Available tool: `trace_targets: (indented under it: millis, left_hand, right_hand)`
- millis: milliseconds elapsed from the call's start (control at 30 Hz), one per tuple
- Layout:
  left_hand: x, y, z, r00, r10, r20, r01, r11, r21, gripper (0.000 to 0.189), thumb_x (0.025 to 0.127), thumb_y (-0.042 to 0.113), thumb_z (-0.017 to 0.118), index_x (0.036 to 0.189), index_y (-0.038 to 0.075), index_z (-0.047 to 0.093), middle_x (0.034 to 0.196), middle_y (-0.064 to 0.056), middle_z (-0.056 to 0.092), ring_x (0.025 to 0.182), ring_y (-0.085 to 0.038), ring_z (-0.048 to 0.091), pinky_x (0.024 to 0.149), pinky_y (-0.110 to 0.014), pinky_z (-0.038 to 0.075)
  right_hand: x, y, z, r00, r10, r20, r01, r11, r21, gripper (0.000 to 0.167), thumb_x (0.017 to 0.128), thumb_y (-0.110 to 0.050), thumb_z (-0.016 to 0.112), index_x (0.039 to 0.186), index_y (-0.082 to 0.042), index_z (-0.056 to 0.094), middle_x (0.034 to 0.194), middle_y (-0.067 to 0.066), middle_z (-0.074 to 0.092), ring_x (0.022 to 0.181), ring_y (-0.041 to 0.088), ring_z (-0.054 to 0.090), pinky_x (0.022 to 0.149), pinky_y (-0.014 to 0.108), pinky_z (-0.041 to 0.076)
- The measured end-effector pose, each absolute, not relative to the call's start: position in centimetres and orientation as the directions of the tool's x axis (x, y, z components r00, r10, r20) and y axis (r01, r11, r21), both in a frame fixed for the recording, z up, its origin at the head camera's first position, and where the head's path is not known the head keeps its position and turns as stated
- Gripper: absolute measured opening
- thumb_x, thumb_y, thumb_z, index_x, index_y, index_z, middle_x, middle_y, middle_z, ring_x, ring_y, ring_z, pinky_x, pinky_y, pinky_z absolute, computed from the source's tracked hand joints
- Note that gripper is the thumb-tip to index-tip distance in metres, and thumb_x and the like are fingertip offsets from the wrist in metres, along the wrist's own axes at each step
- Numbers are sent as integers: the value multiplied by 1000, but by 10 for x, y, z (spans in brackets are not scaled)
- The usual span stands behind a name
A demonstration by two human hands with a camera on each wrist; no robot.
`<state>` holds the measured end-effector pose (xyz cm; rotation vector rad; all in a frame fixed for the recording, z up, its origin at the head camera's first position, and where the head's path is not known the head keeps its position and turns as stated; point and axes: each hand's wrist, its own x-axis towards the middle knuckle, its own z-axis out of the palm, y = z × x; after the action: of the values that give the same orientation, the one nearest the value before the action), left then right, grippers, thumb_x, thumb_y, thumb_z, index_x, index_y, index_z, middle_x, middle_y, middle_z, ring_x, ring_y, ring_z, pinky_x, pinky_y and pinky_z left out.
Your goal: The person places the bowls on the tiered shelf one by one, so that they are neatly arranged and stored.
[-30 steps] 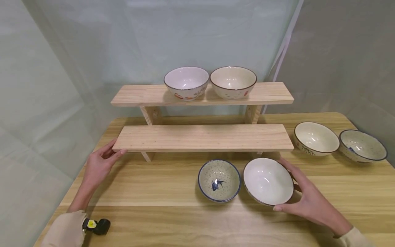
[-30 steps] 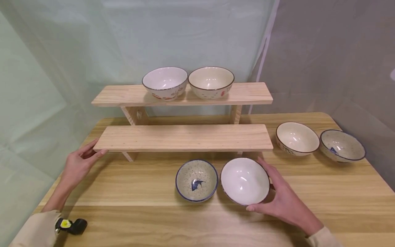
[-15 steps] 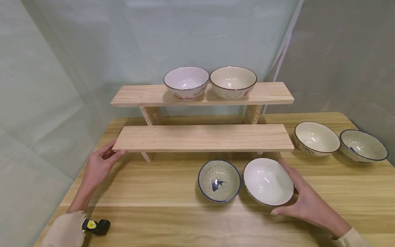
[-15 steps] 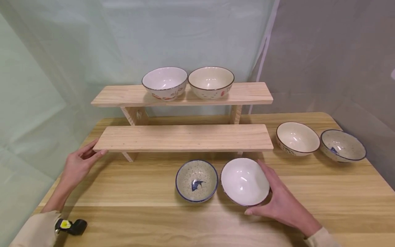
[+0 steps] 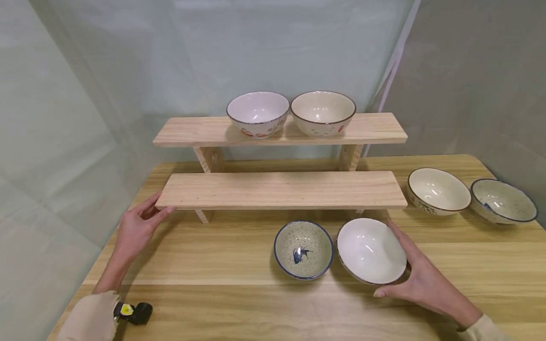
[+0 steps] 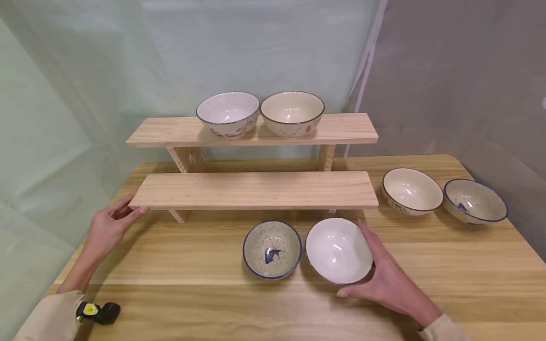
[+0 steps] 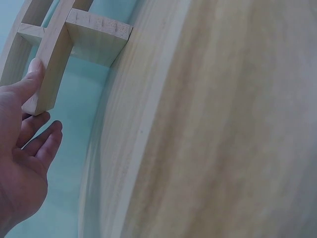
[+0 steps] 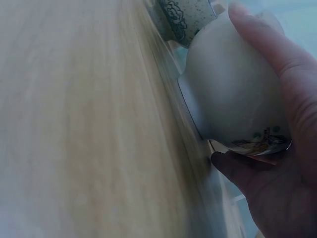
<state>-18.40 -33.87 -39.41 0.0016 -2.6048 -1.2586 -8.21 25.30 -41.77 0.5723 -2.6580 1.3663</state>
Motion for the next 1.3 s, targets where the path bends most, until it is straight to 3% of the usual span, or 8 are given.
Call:
trace_targets:
  millis: [133, 300, 533, 667, 1067, 1300]
  left_hand:
    - [-184, -339, -394, -970, -108, 217, 102, 629, 771, 70, 102, 34, 69, 156, -1, 41, 145, -30, 52, 124, -17, 57, 80, -5, 44]
    - [-184, -339, -395, -970, -107, 221, 107, 627, 772, 70, 102, 34, 69, 156, -1, 42, 144, -30, 53, 120, -8, 57, 80, -5, 45]
    - [-183, -339, -394, -968, -107, 228, 111, 629, 769, 69, 102, 33, 69, 155, -1, 43, 143, -31, 53, 121, -12, 58, 79, -4, 45]
    - [-183, -338, -394, -967, -108, 231, 114, 629, 769, 68, 102, 32, 70, 155, -2, 43, 143, -31, 54, 119, -7, 58, 79, -5, 45]
    - [-184, -339, -392, -969, -115, 217, 96, 635, 766, 71, 101, 35, 70, 156, -1, 42, 144, -30, 53, 123, -17, 58, 80, -4, 44]
    - [-185, -338, -393, -970, -112, 214, 98, 628, 772, 70, 101, 33, 70, 156, -1, 42, 144, -31, 53, 117, -7, 59, 78, -5, 45]
  right_hand:
    - [-81, 252, -419, -928, -271, 254, -364, 524, -770, 146, 56, -13, 104, 168, -14, 12, 161, 33, 23, 129, 55, 39, 98, 4, 25]
    - [-81, 252, -421, -930, -258, 261, -362, 530, -767, 142, 57, -12, 104, 168, -14, 16, 162, 28, 25, 126, 43, 43, 97, 7, 30]
    - [-81, 252, -424, -931, -234, 282, -365, 537, -761, 139, 56, -12, 104, 167, -13, 21, 161, 27, 28, 129, 10, 42, 95, 6, 33]
    - [-81, 251, -425, -928, -215, 303, -372, 537, -757, 139, 54, -13, 105, 166, -13, 24, 159, 28, 33, 127, -6, 37, 96, 5, 31]
    - [-81, 248, -428, -922, -173, 346, -383, 533, -755, 137, 49, -10, 105, 164, -10, 31, 152, 25, 43, 120, -5, 44, 93, 6, 36]
    - [-81, 247, -429, -925, -160, 344, -375, 522, -766, 135, 50, -8, 105, 164, -10, 32, 151, 24, 44, 119, -4, 46, 92, 7, 37]
